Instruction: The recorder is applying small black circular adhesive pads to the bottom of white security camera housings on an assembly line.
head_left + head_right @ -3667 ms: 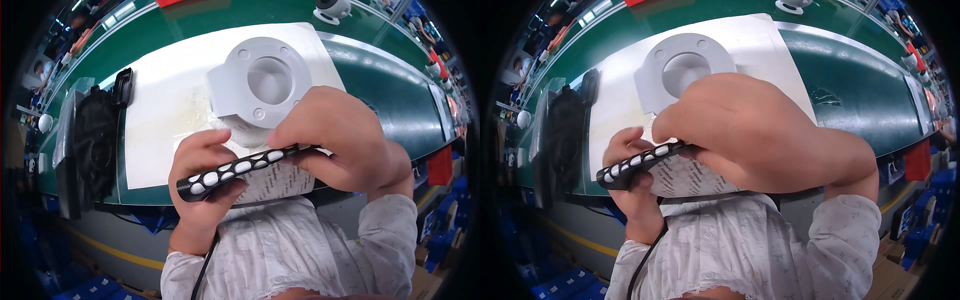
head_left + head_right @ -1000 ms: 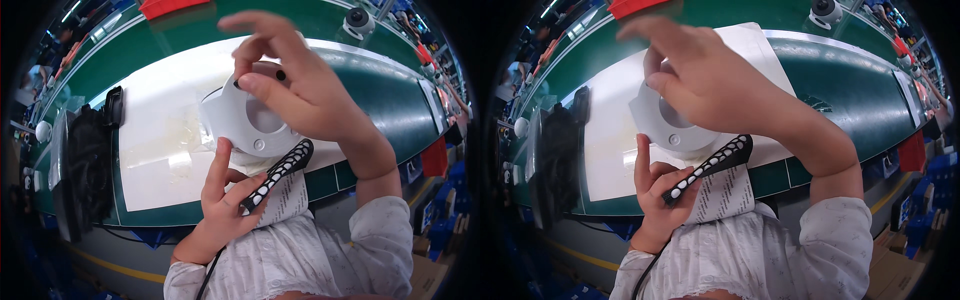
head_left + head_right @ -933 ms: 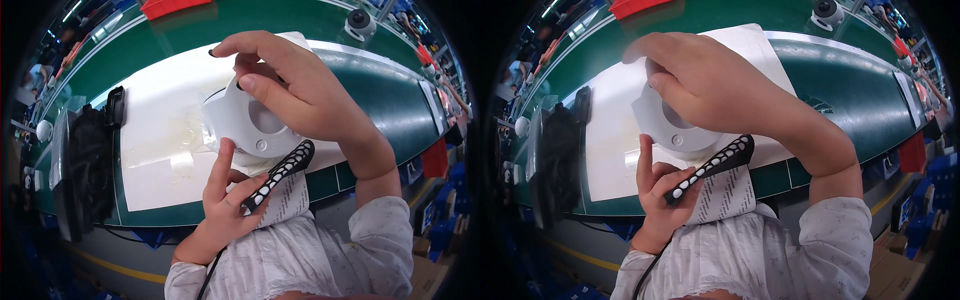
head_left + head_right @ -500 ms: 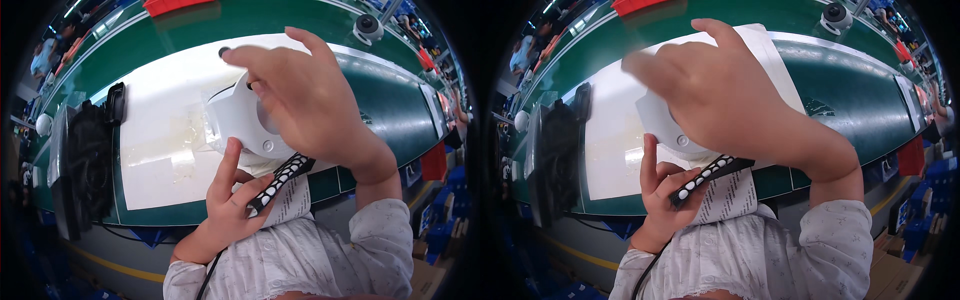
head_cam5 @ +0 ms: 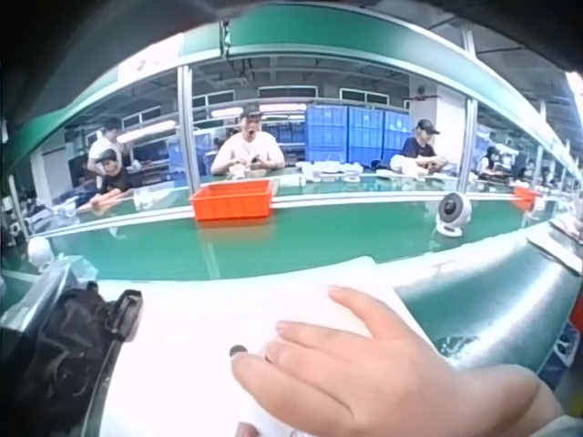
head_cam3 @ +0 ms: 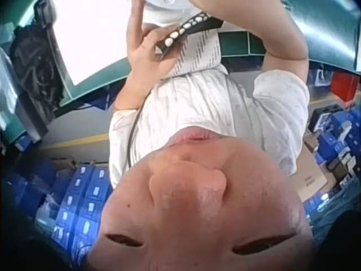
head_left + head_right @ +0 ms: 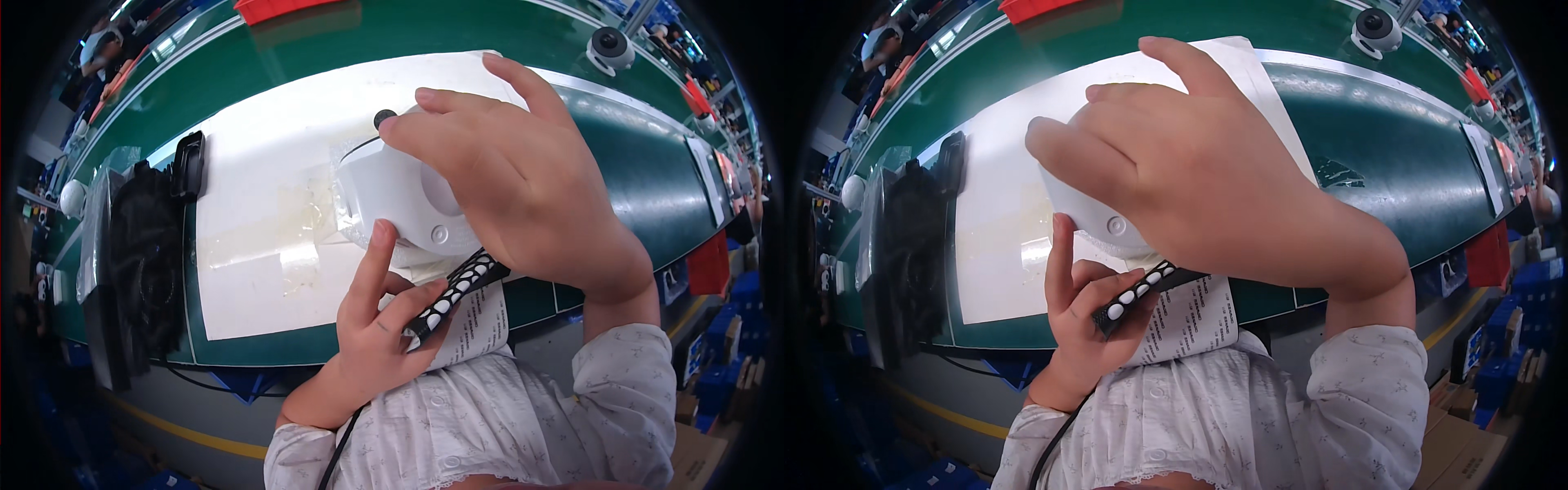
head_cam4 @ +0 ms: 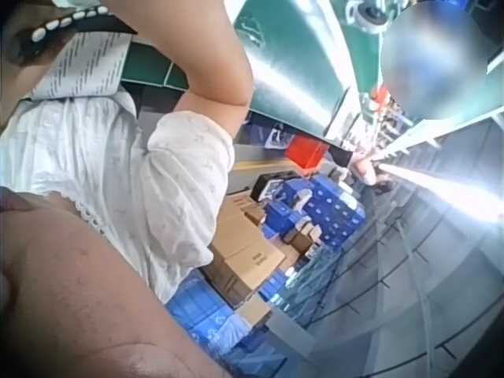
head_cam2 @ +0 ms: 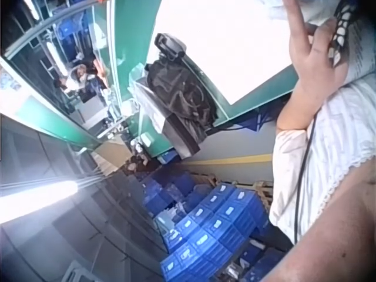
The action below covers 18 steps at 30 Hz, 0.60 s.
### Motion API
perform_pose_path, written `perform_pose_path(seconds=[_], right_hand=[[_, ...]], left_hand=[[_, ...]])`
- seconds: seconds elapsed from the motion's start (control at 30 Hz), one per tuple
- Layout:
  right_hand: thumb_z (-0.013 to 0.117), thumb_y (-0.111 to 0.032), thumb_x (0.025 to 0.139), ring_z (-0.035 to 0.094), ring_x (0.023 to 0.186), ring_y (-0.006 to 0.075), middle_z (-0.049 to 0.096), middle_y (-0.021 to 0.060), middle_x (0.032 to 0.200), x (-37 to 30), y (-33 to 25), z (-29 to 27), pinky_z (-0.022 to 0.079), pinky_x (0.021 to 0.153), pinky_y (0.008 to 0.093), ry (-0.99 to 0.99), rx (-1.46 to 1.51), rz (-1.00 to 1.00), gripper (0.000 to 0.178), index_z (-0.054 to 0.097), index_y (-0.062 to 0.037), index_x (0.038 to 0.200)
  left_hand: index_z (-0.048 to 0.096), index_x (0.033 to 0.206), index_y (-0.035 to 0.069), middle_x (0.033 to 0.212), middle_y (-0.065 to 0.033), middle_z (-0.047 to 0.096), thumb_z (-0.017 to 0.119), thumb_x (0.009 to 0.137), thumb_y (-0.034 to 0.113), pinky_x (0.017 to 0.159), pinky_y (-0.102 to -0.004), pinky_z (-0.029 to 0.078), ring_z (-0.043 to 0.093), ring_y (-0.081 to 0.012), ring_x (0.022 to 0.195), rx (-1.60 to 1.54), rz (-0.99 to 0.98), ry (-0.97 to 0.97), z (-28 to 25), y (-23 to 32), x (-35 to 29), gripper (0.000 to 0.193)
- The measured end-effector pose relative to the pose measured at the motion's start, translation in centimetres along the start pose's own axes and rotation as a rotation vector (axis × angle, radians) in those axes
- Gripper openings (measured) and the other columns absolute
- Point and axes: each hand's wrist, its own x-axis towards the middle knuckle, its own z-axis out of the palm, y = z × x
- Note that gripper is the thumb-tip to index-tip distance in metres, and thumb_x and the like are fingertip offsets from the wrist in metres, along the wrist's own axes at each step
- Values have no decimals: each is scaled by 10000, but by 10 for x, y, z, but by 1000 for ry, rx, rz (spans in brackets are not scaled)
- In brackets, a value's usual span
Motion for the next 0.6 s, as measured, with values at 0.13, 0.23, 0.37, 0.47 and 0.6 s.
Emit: perform_pose_path(seconds=[0.13,0.23,0.37,0.47,0.6], right_hand=[[587,-27,682,484,1087,268,559,84,1082,-7,1,-4,242,977,461,-82,64,51,353,544,-112,1023],[614,-89,696,281,1236,350,409,140,1247,-15,16,-2,197,1002,447,37,328,95,191,543,-84,873],[584,-54,690,212,1271,338,394,139,1260,-17,11,0,151,1012,452,-127,513,74,82,537,-71,755],[575,-57,689,208,1276,326,385,125,1279,-16,7,1,99,1013,481,-194,467,100,75,539,-81,750],[566,-66,700,204,1279,318,377,118,1296,-18,7,0,69,1008,501,-209,484,107,55,543,-90,743]], left_hand=[[606,856,5,1281,-279,313,702,531,-20,505,-223,458,557,-156,558,-2,-6,-1,0,-1,-1,340],[606,857,-1,1279,-277,316,701,533,-19,510,-226,458,558,-155,562,27,-16,-26,-2,-1,1,338],[607,856,-6,1282,-272,314,696,541,-22,516,-228,458,557,-148,565,26,-23,-33,-2,0,4,327],[608,852,-9,1287,-265,309,692,549,-26,523,-228,458,554,-143,567,39,2,-6,-1,0,5,315],[605,859,-11,1292,-261,303,693,553,-28,527,-228,457,554,-140,571,10,-25,-8,0,0,5,319]])
